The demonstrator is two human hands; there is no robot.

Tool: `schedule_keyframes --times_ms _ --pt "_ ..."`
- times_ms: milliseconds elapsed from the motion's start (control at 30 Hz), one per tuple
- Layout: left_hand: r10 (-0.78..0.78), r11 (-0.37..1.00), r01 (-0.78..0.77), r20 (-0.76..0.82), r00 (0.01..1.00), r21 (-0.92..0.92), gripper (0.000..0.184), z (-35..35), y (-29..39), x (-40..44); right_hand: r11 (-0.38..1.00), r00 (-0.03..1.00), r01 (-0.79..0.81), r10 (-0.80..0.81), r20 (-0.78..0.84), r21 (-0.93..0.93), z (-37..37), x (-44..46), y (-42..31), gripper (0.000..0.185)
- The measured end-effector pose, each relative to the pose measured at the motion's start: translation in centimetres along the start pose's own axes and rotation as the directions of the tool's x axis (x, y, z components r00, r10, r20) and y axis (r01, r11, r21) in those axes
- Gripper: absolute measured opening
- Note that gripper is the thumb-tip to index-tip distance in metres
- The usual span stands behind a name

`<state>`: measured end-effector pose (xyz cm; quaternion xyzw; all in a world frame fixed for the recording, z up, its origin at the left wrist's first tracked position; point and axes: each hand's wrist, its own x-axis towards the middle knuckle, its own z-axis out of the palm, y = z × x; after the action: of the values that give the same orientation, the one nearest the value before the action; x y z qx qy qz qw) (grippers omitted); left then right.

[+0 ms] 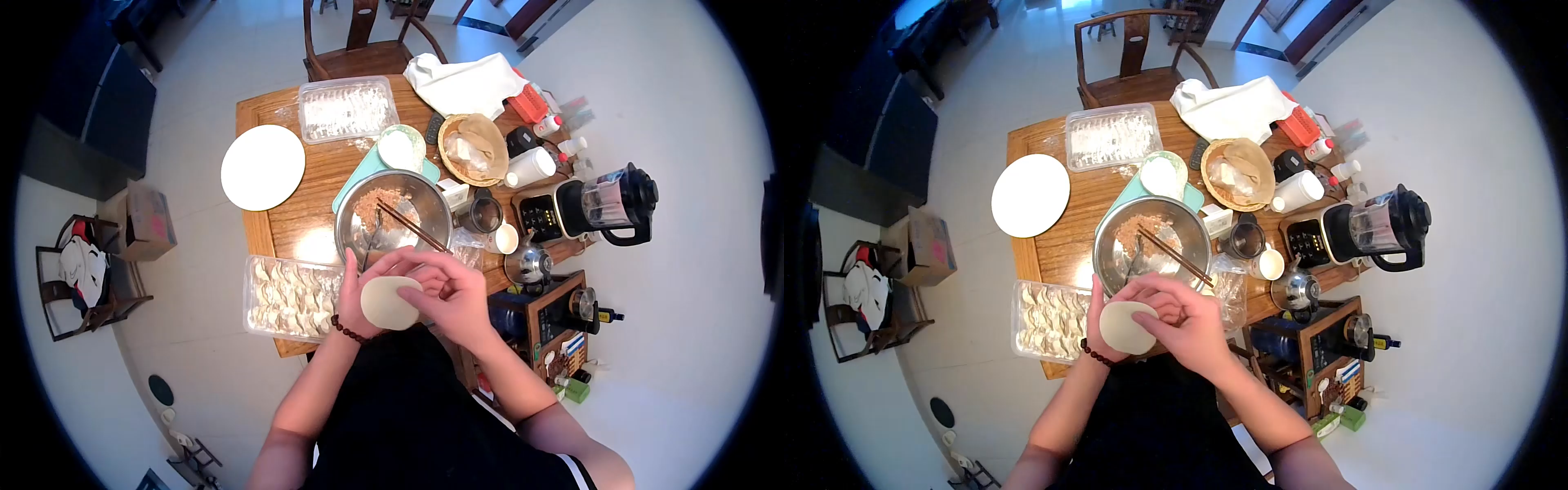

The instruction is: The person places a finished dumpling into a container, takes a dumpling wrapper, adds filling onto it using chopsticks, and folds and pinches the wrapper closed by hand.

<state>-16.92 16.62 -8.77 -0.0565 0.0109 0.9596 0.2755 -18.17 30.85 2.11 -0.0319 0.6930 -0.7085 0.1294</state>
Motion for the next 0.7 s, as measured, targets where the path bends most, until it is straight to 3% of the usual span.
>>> schedule_keyframes --times_ms 33,67,100,233,300,333,400,433,500,533,600,700 --pt "-0.006 1.000 0.006 0.003 1.000 -0.003 0.092 0.2 0.0 0.0 1.000 1.000 -0.001 0.001 -0.006 -0.004 0.0 0.1 0.2 0.045" --pt "0.033 0.999 -0.032 -0.035 0.999 0.028 0.090 0.5 0.0 0.0 0.936 0.993 0.109 -0.118 -0.006 -0.335 -0.3 0.4 0.7 0.041" --pt "0.074 0.996 -0.070 -0.073 0.995 0.063 0.088 0.6 0.2 0.0 0.755 0.973 0.200 -0.229 0.034 -0.625 -0.6 0.9 1.3 0.037" --pt "0.065 0.998 -0.064 -0.159 0.985 0.013 0.085 -1.7 1.9 -1.2 0.665 0.926 0.200 -0.368 -0.082 -0.720 -4.6 2.8 5.1 0.028" --pt "0.122 0.993 -0.120 -0.220 0.968 0.021 0.083 -2.9 2.6 -1.4 0.611 0.970 -0.051 -0.157 -0.185 -0.790 -7.6 4.2 8.5 0.029" --pt "0.137 0.991 -0.131 -0.230 0.963 0.041 0.082 -3.4 3.0 -1.4 0.610 0.969 -0.056 -0.158 -0.191 -0.791 -8.6 4.2 9.9 0.029" --pt "0.147 0.989 -0.137 -0.232 0.962 0.056 0.082 -3.9 3.8 -1.4 0.384 0.991 -0.025 -0.113 -0.074 -0.923 -9.8 4.5 12.5 0.035" --pt "0.160 0.987 -0.147 -0.236 0.958 0.072 0.082 -4.1 4.1 -1.5 0.386 0.991 -0.028 -0.111 -0.076 -0.922 -10.0 4.8 13.5 0.035" --pt "0.165 0.986 -0.151 -0.242 0.956 0.076 0.082 -4.7 4.7 -1.5 0.208 0.984 0.084 -0.173 0.048 -0.974 -10.0 5.3 15.1 0.040" --pt "0.171 0.985 -0.157 -0.242 0.955 0.079 0.082 -4.8 5.0 -1.3 0.210 0.983 0.080 -0.176 0.043 -0.975 -9.9 5.7 15.6 0.040" --pt "0.176 0.984 -0.164 -0.247 0.953 0.068 0.085 -4.8 5.3 -1.0 0.030 0.997 0.050 -0.056 0.048 -0.998 -9.8 6.6 16.4 0.045" --pt "0.180 0.984 -0.173 -0.254 0.950 0.050 0.085 -4.8 5.7 -1.0 -0.078 0.983 0.146 -0.103 0.153 -0.986 -10.1 7.7 17.4 0.047"
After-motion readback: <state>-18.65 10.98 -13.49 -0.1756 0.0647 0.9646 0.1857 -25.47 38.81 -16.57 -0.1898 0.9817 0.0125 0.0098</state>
